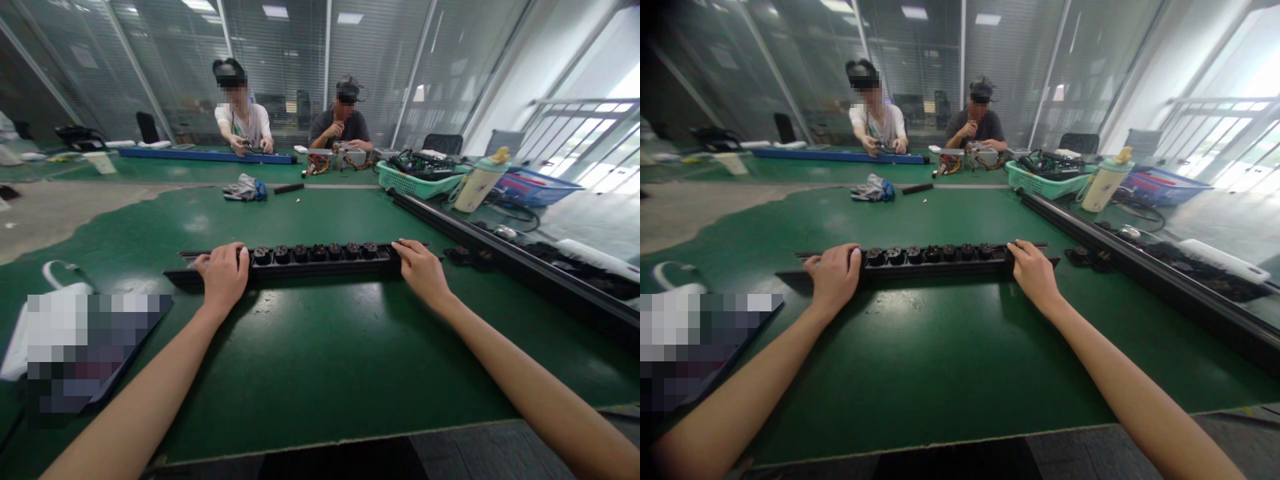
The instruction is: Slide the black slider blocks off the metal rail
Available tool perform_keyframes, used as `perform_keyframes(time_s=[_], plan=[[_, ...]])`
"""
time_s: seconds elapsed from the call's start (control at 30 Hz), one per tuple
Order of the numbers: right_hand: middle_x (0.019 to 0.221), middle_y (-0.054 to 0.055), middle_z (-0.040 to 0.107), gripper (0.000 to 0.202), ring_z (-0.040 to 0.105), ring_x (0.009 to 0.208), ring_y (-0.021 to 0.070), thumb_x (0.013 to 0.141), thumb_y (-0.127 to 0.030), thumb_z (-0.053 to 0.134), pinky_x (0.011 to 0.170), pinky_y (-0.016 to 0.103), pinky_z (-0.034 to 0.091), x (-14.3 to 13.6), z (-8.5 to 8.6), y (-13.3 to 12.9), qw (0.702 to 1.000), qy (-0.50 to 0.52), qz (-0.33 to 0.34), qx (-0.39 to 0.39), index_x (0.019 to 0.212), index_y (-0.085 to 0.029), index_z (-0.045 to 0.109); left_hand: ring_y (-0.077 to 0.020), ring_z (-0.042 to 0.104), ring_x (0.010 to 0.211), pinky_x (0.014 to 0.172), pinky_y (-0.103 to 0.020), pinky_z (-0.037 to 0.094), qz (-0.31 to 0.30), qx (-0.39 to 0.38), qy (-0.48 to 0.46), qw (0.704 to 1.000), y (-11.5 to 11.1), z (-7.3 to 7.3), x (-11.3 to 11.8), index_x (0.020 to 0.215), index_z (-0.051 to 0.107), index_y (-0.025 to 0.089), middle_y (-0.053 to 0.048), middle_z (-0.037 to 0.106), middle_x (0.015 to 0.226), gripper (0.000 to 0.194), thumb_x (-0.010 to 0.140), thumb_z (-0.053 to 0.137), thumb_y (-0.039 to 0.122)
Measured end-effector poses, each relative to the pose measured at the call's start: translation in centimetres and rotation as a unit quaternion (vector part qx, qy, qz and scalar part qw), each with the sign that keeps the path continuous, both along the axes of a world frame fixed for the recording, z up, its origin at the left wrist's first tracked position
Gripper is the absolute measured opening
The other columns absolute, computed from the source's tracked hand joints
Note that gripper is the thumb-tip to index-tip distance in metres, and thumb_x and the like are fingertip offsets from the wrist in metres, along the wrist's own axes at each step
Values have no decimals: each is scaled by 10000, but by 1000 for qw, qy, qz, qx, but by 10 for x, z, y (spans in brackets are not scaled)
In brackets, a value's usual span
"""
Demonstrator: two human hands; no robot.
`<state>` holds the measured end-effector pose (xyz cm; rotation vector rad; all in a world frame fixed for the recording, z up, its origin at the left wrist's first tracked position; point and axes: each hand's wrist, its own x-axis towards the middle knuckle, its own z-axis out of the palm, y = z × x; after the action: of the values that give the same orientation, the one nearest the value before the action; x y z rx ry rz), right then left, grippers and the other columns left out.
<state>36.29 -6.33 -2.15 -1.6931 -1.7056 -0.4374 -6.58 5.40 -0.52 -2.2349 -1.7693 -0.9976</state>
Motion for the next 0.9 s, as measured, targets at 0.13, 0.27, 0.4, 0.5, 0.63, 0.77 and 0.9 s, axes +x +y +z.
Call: perform_keyframes(time_s=[0.13,0.27,0.4,0.5,0.63,0.77,0.9], plan=[[1317,186,766,403,758,1177,329,1017,-201,497,1086,540,609,-1,1,-1,1000,2,4,4,1253,-165,821,-367,644,1287,1137,-566,294,-1,-2,0,1000,0,0,0,1240,689,169,-199,755,1310,493,1069,300,420],[1323,182,763,383,758,1170,327,1032,-241,518,1081,538,610,0,1,-1,1000,9,8,2,1254,-167,821,-362,635,1289,1132,-561,298,-1,-1,-2,1000,-1,1,0,1235,686,172,-204,750,1311,475,1071,311,412],[1319,175,764,378,759,1165,322,1053,-269,515,1078,522,609,1,1,0,1000,13,7,-1,1244,-165,824,-355,627,1295,1135,-557,297,-2,-1,-4,1000,-1,1,0,1230,681,189,-194,750,1322,461,1070,312,414],[1313,160,767,377,756,1166,315,1070,-295,505,1076,522,607,2,2,-1,1000,19,7,-3,1240,-193,825,-356,633,1281,1128,-559,301,-3,2,-4,1000,-1,1,-1,1222,681,193,-195,756,1306,462,1069,311,424],[1311,162,765,374,751,1176,316,1079,-322,505,1062,523,610,1,3,-1,999,31,13,-5,1227,-204,827,-352,632,1271,1124,-555,305,-4,8,-7,1000,-1,0,-1,1210,681,209,-189,762,1294,453,1067,313,432],[1318,165,759,372,744,1193,320,1081,-332,506,1054,520,613,1,3,-1,999,36,14,-7,1231,-206,823,-348,633,1267,1125,-551,304,-4,7,-6,1000,-1,0,-1,1213,680,205,-187,761,1294,449,1067,316,424],[1299,168,765,383,751,1173,318,1084,-329,490,1062,524,609,0,3,-1,999,31,14,-4,1217,-198,824,-352,635,1263,1119,-552,306,2,2,1,1000,-1,1,0,1221,680,201,-187,759,1299,453,1069,312,418]])
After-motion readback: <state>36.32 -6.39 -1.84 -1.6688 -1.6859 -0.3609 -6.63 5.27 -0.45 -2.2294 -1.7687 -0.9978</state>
